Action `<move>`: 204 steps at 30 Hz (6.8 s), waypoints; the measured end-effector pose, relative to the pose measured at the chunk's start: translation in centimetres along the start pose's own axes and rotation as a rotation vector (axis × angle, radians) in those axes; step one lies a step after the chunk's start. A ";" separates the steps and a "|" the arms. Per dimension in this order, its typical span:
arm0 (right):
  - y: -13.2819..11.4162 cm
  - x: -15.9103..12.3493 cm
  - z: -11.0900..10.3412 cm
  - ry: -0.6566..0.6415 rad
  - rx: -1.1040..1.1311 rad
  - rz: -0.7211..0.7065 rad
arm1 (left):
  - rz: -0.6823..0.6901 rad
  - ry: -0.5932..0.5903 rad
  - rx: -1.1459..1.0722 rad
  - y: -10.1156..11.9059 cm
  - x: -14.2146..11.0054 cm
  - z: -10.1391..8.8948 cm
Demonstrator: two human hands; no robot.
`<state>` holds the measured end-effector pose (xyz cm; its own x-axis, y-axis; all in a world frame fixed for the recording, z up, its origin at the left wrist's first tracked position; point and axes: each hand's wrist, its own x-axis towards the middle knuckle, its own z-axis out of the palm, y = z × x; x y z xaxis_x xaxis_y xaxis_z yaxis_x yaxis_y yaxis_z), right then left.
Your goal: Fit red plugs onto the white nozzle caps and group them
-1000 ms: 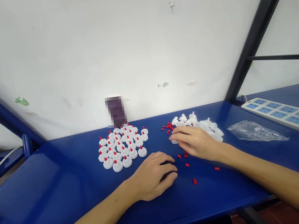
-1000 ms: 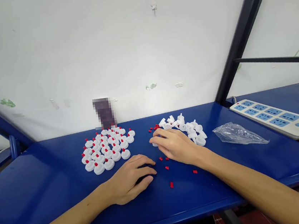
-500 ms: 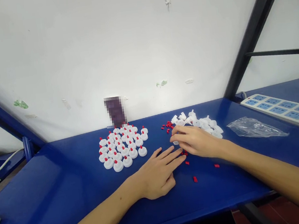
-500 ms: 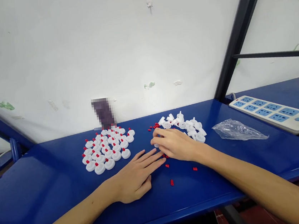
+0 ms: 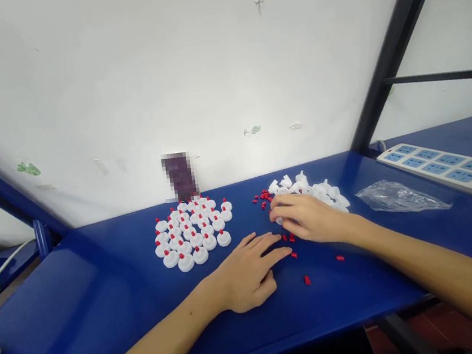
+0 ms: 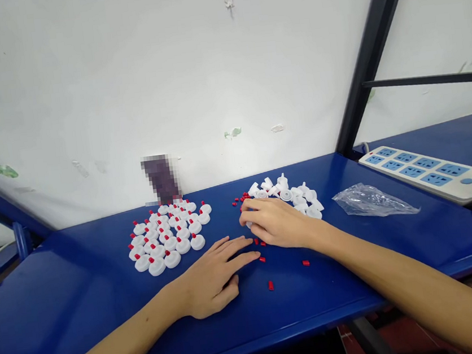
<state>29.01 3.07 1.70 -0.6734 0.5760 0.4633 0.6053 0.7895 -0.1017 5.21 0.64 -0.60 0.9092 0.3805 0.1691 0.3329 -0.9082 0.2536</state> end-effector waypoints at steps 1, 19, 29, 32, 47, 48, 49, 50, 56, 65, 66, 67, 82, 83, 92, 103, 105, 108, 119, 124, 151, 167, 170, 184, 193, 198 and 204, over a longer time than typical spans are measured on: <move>0.0 0.0 -0.3 -0.012 0.015 0.003 | -0.002 0.032 -0.004 0.1 0.0 0.0; 0.4 -0.2 -2.1 -0.429 0.008 0.167 | -0.137 0.252 -0.237 -0.2 -0.8 -0.1; 0.7 -0.2 -2.1 -0.313 0.113 0.161 | -0.107 0.389 -0.252 -0.5 -1.1 0.9; -0.6 -0.3 -1.5 -0.227 0.322 0.160 | -0.083 0.391 -0.191 -0.4 -1.0 1.2; -4.0 -0.2 0.8 -0.038 0.671 0.107 | 0.163 0.416 0.094 -0.7 -1.5 1.2; -4.0 -0.2 0.9 -0.030 0.663 0.102 | 0.157 0.452 0.085 -0.9 -1.4 1.2; -4.1 -0.3 1.1 -0.020 0.652 0.093 | 0.151 0.478 0.078 -1.1 -1.4 1.1; -4.1 -0.3 1.3 -0.008 0.635 0.081 | 0.145 0.492 0.073 -1.2 -1.3 0.9; -4.4 -0.5 2.3 0.121 0.483 -0.013 | -0.022 0.431 0.047 -0.3 -1.4 -0.6; -4.4 -0.2 2.5 0.132 0.405 -0.089 | 0.013 0.388 0.014 0.0 -1.6 -0.3; -4.4 -0.2 2.4 0.125 0.413 -0.084 | 0.017 0.394 0.011 -0.1 -1.7 -0.2; -4.4 -0.2 2.4 0.119 0.424 -0.077 | 0.019 0.401 0.009 -0.3 -1.7 -0.1; -3.7 -0.3 1.5 0.011 0.482 0.062 | -0.112 0.365 -0.003 -0.4 -1.5 0.1; -3.7 -0.3 1.6 -0.001 0.485 0.053 | -0.114 0.362 -0.012 -0.4 -1.5 0.0; -3.5 -0.5 1.5 -0.031 0.420 0.070 | -0.134 0.316 -0.033 -0.4 -1.7 0.0; -3.6 -0.4 1.4 -0.095 0.419 0.093 | -0.100 0.380 -0.058 -0.8 -1.8 0.0; -3.6 -0.3 1.7 -0.073 0.325 0.052 | -0.074 0.421 -0.075 -0.9 -1.7 0.0; -3.7 -0.2 2.0 -0.047 0.206 -0.027 | -0.049 0.427 -0.063 -0.8 -1.7 0.0; -4.9 -0.2 1.8 -0.105 0.106 -0.022 | -0.063 0.304 0.002 -0.5 -1.5 0.2; -4.9 -0.3 2.0 -0.039 -0.011 -0.083 | -0.107 0.292 0.070 0.5 -1.3 0.3; -5.1 -0.4 2.3 -0.052 0.090 -0.026 | -0.232 0.439 0.013 1.5 -1.3 0.2; -6.3 -0.5 1.2 0.087 0.238 0.078 | -0.202 0.486 -0.121 1.5 -1.4 0.1; -6.3 -0.5 1.2 0.098 0.267 0.058 | -0.213 0.463 -0.111 1.4 -1.3 0.1; -6.7 -0.1 2.8 0.138 0.380 0.005 | -0.305 0.407 -0.047 2.6 -0.1 0.8; -6.6 0.1 3.0 0.280 0.398 -0.089 | -0.238 0.407 0.185 2.8 0.1 0.5; -6.5 0.1 2.8 0.251 0.382 -0.128 | -0.256 0.419 0.019 3.4 0.3 0.4; -6.7 0.2 3.0 0.284 0.307 -0.185 | -0.343 0.387 -0.104 3.8 0.5 0.0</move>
<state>23.50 -1.46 -0.16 -0.5890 0.3726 0.7171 0.3036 0.9244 -0.2310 6.92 -2.59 0.43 0.5873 0.7070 0.3940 0.5502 -0.7058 0.4462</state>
